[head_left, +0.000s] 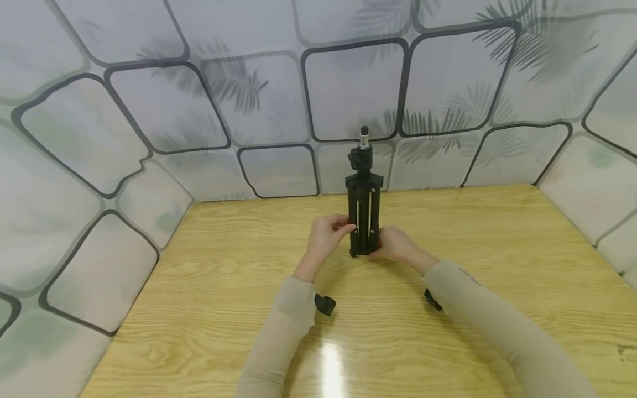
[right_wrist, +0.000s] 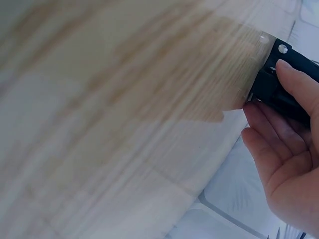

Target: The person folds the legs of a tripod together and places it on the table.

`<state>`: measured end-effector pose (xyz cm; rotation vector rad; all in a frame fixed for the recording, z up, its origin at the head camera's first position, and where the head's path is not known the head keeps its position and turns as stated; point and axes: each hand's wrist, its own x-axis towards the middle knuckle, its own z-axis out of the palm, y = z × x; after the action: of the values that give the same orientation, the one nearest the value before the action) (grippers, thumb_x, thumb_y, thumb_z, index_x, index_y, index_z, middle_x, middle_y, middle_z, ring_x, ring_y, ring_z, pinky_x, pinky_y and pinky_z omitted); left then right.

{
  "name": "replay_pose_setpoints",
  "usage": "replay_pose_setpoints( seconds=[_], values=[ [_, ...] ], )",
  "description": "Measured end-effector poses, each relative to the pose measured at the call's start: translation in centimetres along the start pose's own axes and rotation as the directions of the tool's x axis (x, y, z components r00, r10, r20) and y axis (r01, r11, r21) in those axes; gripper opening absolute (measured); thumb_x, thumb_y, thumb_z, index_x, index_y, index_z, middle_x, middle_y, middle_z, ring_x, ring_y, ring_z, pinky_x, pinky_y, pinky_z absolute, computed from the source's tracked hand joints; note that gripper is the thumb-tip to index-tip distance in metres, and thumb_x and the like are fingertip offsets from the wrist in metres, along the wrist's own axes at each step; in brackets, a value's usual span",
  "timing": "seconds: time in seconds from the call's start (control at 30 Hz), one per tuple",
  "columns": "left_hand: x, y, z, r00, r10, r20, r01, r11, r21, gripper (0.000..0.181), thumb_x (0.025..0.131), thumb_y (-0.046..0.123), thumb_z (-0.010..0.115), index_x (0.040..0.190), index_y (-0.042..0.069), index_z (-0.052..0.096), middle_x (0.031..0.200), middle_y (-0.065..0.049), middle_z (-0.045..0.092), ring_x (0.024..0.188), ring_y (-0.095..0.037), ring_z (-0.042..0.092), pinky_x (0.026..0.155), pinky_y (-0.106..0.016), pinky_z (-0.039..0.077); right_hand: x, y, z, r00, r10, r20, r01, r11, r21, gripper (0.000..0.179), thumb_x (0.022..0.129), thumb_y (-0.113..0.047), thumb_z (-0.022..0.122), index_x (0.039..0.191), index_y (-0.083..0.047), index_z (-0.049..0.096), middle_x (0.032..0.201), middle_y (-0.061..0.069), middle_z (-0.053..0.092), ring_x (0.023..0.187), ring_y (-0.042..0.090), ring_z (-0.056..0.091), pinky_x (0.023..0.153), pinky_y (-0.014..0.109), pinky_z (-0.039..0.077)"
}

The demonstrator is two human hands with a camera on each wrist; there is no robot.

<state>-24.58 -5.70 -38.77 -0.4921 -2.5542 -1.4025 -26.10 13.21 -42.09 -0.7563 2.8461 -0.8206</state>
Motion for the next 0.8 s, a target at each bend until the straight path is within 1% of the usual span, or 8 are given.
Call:
replay_pose_setpoints(
  seconds=[0.1,0.23,0.4,0.47,0.53,0.63,0.7,0.8],
  values=[
    [0.0,0.6,-0.9,0.999,0.009,-0.048,-0.010,1.000,-0.026,0.028,0.082,0.022,0.063,0.102,0.004,0.066,0.093,-0.007,0.066,0.080,-0.014,0.062,0.067,-0.022,0.049,0.1,-0.1,0.1,1.000,0.013,0.005,-0.013,1.000,-0.005,0.026,0.066,-0.015,0.078,0.079,0.002,0.064,0.067,0.005,0.063,0.060,0.016,0.058,0.058,0.031,0.048],
    [0.5,2.6,-2.6,0.984,0.087,-0.156,-0.100,0.992,-0.077,0.025,0.083,0.020,0.063,0.099,0.001,0.066,0.094,-0.009,0.066,0.080,-0.016,0.062,0.068,-0.023,0.049,0.1,-0.3,0.0,1.000,0.028,0.005,-0.028,0.999,-0.031,0.024,0.066,-0.016,0.078,0.075,0.001,0.063,0.065,0.005,0.062,0.059,0.016,0.057,0.058,0.032,0.047],
    [1.6,5.7,-4.7,0.929,0.235,-0.284,-0.277,0.954,-0.118,0.020,0.082,0.011,0.063,0.097,-0.003,0.066,0.094,-0.012,0.065,0.080,-0.018,0.063,0.069,-0.021,0.049,0.2,-0.4,-0.1,0.999,0.046,0.011,-0.045,0.998,-0.048,0.023,0.066,-0.016,0.077,0.073,0.000,0.062,0.064,0.004,0.060,0.058,0.016,0.055,0.056,0.032,0.046],
    [2.1,6.9,-5.4,0.900,0.288,-0.329,-0.338,0.935,-0.106,0.019,0.082,0.009,0.064,0.096,-0.004,0.065,0.094,-0.013,0.065,0.079,-0.018,0.063,0.069,-0.021,0.049,0.2,-0.4,-0.1,0.999,0.048,0.017,-0.047,0.998,-0.049,0.023,0.067,-0.016,0.077,0.073,0.000,0.062,0.064,0.004,0.060,0.058,0.016,0.055,0.056,0.032,0.046],
    [2.7,8.1,-5.9,0.877,0.315,-0.363,-0.371,0.924,-0.094,0.019,0.081,0.009,0.064,0.096,-0.004,0.066,0.093,-0.013,0.065,0.079,-0.017,0.063,0.070,-0.021,0.049,0.2,-0.4,-0.1,0.999,0.048,0.022,-0.047,0.998,-0.049,0.023,0.067,-0.017,0.077,0.074,0.000,0.062,0.063,0.004,0.060,0.058,0.016,0.055,0.055,0.032,0.046],
    [3.8,9.7,-6.4,0.856,0.337,-0.391,-0.382,0.923,-0.040,0.020,0.081,0.012,0.066,0.095,-0.002,0.066,0.093,-0.011,0.066,0.078,-0.015,0.062,0.070,-0.019,0.048,0.2,-0.3,-0.1,0.999,0.047,0.025,-0.045,0.997,-0.054,0.023,0.067,-0.017,0.077,0.074,0.000,0.063,0.063,0.003,0.060,0.057,0.016,0.055,0.054,0.032,0.046],
    [4.4,10.7,-6.6,0.862,0.327,-0.388,-0.366,0.930,-0.028,0.022,0.080,0.016,0.066,0.096,-0.001,0.067,0.093,-0.008,0.066,0.079,-0.012,0.062,0.070,-0.018,0.047,0.2,-0.2,0.0,0.999,0.045,0.020,-0.044,0.998,-0.054,0.024,0.067,-0.018,0.077,0.074,0.000,0.063,0.063,0.003,0.060,0.057,0.016,0.055,0.055,0.032,0.046],
    [5.1,11.8,-6.6,0.887,0.297,-0.354,-0.330,0.943,-0.034,0.025,0.080,0.020,0.066,0.098,0.002,0.067,0.094,-0.006,0.066,0.080,-0.009,0.061,0.070,-0.017,0.046,0.1,-0.2,0.1,0.999,0.044,0.021,-0.043,0.998,-0.054,0.023,0.067,-0.018,0.077,0.074,0.000,0.063,0.063,0.003,0.060,0.057,0.016,0.055,0.054,0.032,0.046]
  ],
)
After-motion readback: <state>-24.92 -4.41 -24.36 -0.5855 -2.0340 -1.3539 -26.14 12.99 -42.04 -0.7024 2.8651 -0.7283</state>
